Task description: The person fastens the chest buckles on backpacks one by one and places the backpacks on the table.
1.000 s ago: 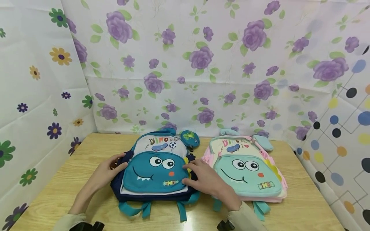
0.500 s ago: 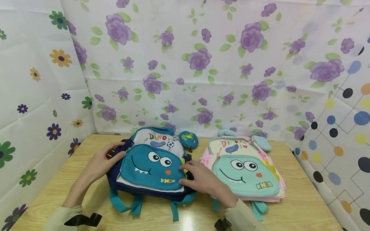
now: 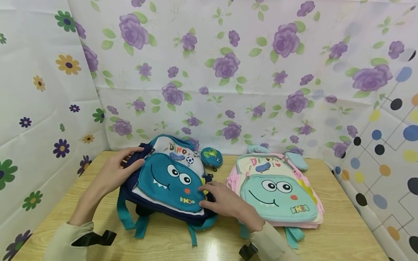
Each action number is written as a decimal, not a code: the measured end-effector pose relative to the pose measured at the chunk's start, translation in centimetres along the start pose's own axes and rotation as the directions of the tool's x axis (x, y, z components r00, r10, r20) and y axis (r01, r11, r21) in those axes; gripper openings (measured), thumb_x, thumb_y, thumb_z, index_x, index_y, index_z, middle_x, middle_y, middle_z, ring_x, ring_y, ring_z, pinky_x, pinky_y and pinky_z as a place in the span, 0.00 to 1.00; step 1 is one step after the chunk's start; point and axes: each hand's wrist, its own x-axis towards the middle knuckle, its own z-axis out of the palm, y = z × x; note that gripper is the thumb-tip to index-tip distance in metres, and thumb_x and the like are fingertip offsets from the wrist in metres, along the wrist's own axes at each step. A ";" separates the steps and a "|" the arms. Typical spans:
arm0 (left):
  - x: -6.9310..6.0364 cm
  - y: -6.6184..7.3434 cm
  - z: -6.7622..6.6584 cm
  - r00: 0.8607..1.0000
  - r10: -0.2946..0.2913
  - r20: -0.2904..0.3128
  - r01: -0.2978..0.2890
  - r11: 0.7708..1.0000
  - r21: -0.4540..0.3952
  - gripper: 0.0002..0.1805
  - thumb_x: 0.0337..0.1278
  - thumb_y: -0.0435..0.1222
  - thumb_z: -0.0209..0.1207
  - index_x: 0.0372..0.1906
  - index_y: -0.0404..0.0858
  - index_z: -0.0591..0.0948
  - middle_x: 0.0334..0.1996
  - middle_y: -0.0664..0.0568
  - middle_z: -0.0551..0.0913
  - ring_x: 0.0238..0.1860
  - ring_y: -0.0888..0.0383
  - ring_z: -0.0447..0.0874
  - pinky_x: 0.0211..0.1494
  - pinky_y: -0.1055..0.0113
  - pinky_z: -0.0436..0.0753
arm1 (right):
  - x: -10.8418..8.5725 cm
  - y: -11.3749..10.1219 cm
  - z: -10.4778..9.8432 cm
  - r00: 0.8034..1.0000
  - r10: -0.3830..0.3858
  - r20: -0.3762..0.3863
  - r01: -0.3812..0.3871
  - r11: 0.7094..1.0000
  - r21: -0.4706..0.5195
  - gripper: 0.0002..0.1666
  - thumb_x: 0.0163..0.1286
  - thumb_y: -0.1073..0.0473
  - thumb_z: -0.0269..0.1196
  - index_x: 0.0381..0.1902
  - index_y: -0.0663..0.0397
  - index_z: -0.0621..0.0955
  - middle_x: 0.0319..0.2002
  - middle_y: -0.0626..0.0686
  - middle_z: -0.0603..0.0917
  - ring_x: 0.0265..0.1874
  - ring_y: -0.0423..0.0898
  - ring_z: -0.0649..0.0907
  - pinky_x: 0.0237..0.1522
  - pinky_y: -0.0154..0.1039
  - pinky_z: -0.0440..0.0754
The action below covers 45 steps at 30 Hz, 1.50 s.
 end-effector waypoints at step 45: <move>4.7 8.7 -1.7 0.993 0.085 -0.078 -0.078 0.993 0.087 0.24 0.70 0.50 0.55 0.64 0.43 0.77 0.65 0.40 0.72 0.66 0.39 0.69 0.66 0.38 0.69 | 3.3 -1.9 2.2 0.989 -0.046 0.138 0.019 0.981 0.195 0.35 0.68 0.28 0.55 0.70 0.26 0.69 0.71 0.48 0.70 0.67 0.46 0.72 0.66 0.47 0.73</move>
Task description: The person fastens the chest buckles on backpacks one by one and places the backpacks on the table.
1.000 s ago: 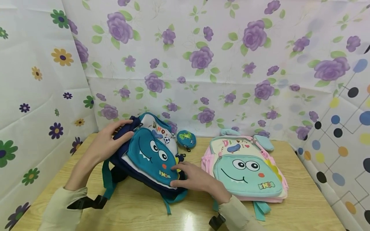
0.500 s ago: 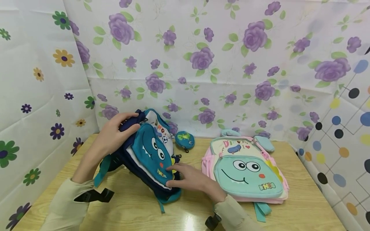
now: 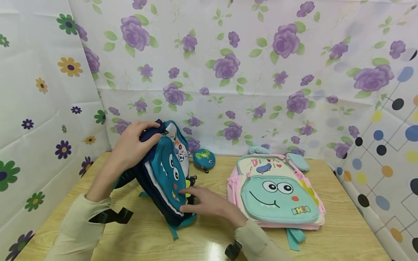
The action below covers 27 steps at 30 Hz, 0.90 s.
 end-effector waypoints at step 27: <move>1.7 3.6 0.1 0.996 -0.014 0.083 0.001 0.988 0.154 0.24 0.72 0.50 0.51 0.63 0.42 0.78 0.62 0.39 0.73 0.62 0.39 0.69 0.63 0.40 0.71 | -2.1 0.6 -2.7 0.994 0.029 -0.109 -0.006 0.979 0.202 0.33 0.70 0.45 0.64 0.70 0.43 0.72 0.66 0.53 0.76 0.61 0.55 0.79 0.63 0.56 0.75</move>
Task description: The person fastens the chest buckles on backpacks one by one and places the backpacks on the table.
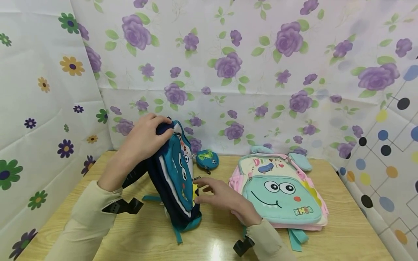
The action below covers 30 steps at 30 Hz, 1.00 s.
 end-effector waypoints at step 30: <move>1.9 3.9 1.6 0.994 0.093 0.058 -0.084 0.986 -0.144 0.24 0.70 0.49 0.54 0.65 0.43 0.77 0.63 0.45 0.79 0.62 0.47 0.77 0.62 0.49 0.77 | -4.4 -2.9 -5.9 0.894 -0.242 -0.378 0.253 0.967 -0.020 0.28 0.72 0.52 0.63 0.68 0.32 0.72 0.57 0.46 0.80 0.53 0.47 0.83 0.54 0.44 0.82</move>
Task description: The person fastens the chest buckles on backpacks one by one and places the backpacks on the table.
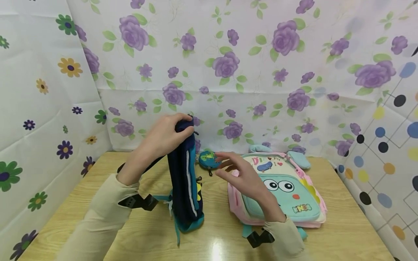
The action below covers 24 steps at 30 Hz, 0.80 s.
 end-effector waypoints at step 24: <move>2.3 3.6 4.1 0.992 0.121 -0.024 -0.123 0.982 -0.141 0.21 0.69 0.41 0.49 0.61 0.40 0.80 0.60 0.47 0.80 0.63 0.50 0.76 0.66 0.53 0.75 | -0.8 -0.3 -2.5 0.993 -0.038 -0.113 0.039 0.999 0.007 0.28 0.73 0.59 0.62 0.68 0.33 0.72 0.58 0.45 0.79 0.54 0.43 0.82 0.56 0.38 0.80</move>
